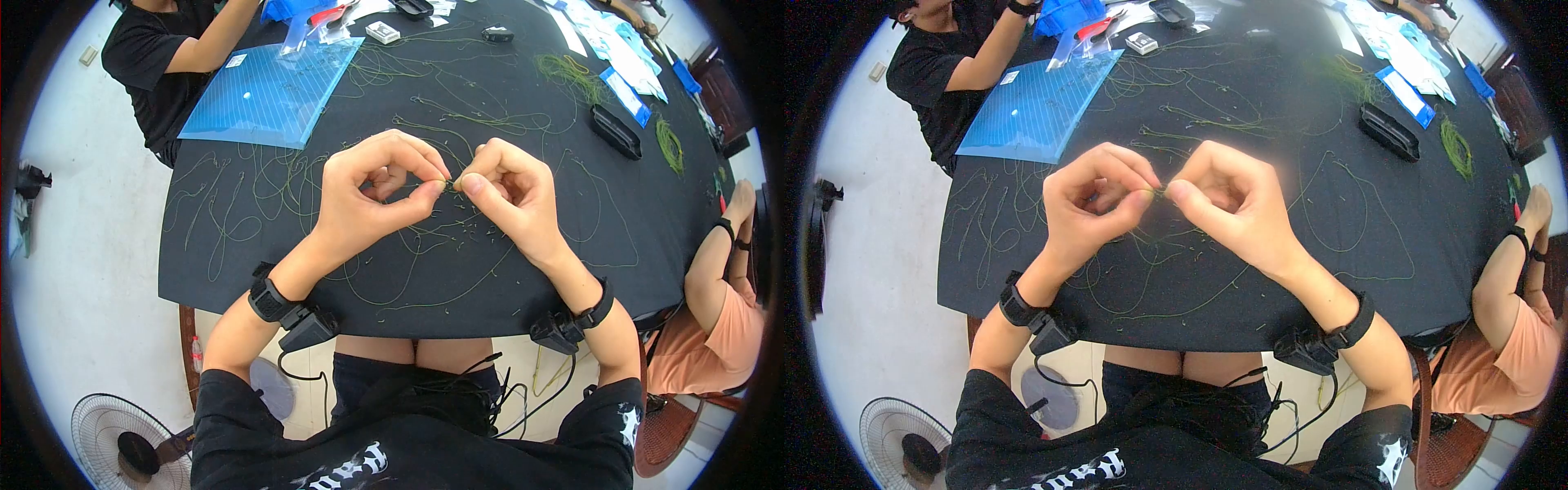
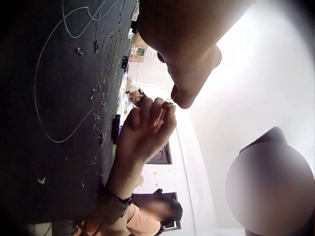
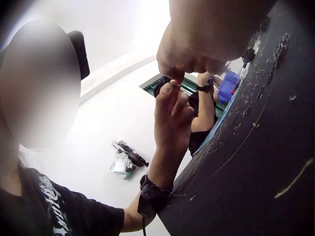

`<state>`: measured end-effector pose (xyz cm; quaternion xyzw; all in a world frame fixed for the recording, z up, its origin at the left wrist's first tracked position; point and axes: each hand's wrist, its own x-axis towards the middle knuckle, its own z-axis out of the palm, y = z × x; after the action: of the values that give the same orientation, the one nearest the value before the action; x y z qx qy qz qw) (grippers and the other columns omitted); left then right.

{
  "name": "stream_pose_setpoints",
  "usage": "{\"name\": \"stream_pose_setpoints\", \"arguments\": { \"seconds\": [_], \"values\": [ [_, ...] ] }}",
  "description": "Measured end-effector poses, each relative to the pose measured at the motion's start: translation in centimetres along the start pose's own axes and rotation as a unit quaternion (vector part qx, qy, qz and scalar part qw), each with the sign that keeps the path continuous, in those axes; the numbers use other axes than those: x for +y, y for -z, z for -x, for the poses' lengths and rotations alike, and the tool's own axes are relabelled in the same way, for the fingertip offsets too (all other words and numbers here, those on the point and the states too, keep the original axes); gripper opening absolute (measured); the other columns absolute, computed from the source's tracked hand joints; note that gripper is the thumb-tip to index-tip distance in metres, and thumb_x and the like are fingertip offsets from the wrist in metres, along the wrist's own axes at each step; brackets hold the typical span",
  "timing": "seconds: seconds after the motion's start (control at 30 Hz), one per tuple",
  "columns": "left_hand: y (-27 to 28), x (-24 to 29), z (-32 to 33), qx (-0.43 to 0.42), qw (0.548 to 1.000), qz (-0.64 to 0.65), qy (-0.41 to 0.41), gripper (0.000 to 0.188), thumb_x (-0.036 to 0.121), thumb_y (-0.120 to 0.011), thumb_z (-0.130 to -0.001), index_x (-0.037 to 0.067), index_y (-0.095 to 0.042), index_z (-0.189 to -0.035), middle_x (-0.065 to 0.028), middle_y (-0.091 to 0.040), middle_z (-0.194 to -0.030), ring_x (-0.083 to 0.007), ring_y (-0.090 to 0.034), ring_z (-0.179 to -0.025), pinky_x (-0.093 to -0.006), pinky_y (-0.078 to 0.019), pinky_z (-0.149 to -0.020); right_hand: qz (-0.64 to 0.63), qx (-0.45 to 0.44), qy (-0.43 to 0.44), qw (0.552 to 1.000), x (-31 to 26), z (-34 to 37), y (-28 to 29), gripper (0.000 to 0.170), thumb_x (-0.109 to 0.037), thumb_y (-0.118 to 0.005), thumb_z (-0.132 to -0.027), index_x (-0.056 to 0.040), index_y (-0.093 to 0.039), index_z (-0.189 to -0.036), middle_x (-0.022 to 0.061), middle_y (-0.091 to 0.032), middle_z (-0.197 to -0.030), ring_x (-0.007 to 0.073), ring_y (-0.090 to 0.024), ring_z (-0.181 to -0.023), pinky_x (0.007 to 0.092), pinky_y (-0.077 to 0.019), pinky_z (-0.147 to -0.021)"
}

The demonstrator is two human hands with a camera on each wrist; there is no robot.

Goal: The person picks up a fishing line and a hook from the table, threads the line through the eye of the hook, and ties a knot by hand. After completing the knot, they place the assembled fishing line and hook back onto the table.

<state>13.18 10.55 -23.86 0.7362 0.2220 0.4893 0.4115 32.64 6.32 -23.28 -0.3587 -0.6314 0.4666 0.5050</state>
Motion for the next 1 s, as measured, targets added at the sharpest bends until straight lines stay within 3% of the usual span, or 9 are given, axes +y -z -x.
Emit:
{"name": "stream_pose_setpoints", "arguments": {
  "seconds": [0.17, 0.3, 0.4, 0.7, 1.0],
  "values": [
    [0.0, -0.2, 0.0, 0.003, 1.000, 0.000, -0.007, 0.009, 0.000, -0.069, -0.070, 0.006, -0.065, -0.076, 0.0000, -0.066, -0.090, 0.0023, -0.029, -0.051, -0.0155, -0.0218, -0.045, 0.049, 0.008, -0.030, 0.998, 1.0, -0.5, -0.5, 0.012, -0.012, -0.061, -0.089, -0.0018, -0.058, -0.083, -0.0039, -0.053, -0.071, 0.0002, -0.045, -0.064, 0.0175, -0.0359, -0.055],
    [0.1, -0.4, -0.1, 0.021, 1.000, -0.011, -0.002, 0.009, 0.000, -0.068, -0.072, 0.005, -0.065, -0.077, -0.0001, -0.066, -0.090, 0.0026, -0.029, -0.052, -0.0155, -0.0220, -0.046, 0.070, -0.061, -0.076, 0.993, 1.1, -0.3, -0.8, 0.013, -0.012, -0.061, -0.088, -0.0013, -0.057, -0.082, -0.0026, -0.051, -0.066, 0.0016, -0.044, -0.061, 0.0208, -0.0373, -0.052],
    [0.1, -0.5, -0.1, 0.044, 0.999, -0.029, 0.009, 0.008, 0.000, -0.068, -0.072, 0.005, -0.064, -0.077, -0.0004, -0.066, -0.090, 0.0026, -0.029, -0.053, -0.0156, -0.0219, -0.046, 0.100, -0.053, -0.065, 0.991, 1.0, -0.2, -0.9, 0.012, -0.010, -0.062, -0.086, -0.0017, -0.057, -0.080, -0.0026, -0.051, -0.066, 0.0020, -0.044, -0.059, 0.0209, -0.0362, -0.050],
    [0.2, -0.5, -0.3, 0.052, 0.998, -0.044, -0.002, 0.009, -0.002, -0.068, -0.072, 0.004, -0.065, -0.078, -0.0002, -0.066, -0.091, 0.0028, -0.029, -0.052, -0.0154, -0.0221, -0.046, 0.159, -0.042, 0.093, 0.982, 0.3, -0.2, -0.8, 0.009, -0.005, -0.066, -0.080, -0.0028, -0.058, -0.076, -0.0001, -0.048, -0.064, 0.0057, -0.040, -0.052, 0.0226, -0.0318, -0.047],
    [0.2, -0.3, -0.3, 0.038, 0.998, -0.060, -0.003, 0.010, -0.001, -0.069, -0.072, 0.006, -0.066, -0.078, 0.0013, -0.066, -0.091, 0.0020, -0.029, -0.051, -0.0160, -0.0223, -0.046, 0.171, -0.025, 0.143, 0.975, 0.3, -0.2, -0.6, 0.006, -0.003, -0.064, -0.079, -0.0021, -0.059, -0.077, 0.0001, -0.049, -0.066, 0.0053, -0.038, -0.053, 0.0229, -0.0284, -0.046]
  ]
}}
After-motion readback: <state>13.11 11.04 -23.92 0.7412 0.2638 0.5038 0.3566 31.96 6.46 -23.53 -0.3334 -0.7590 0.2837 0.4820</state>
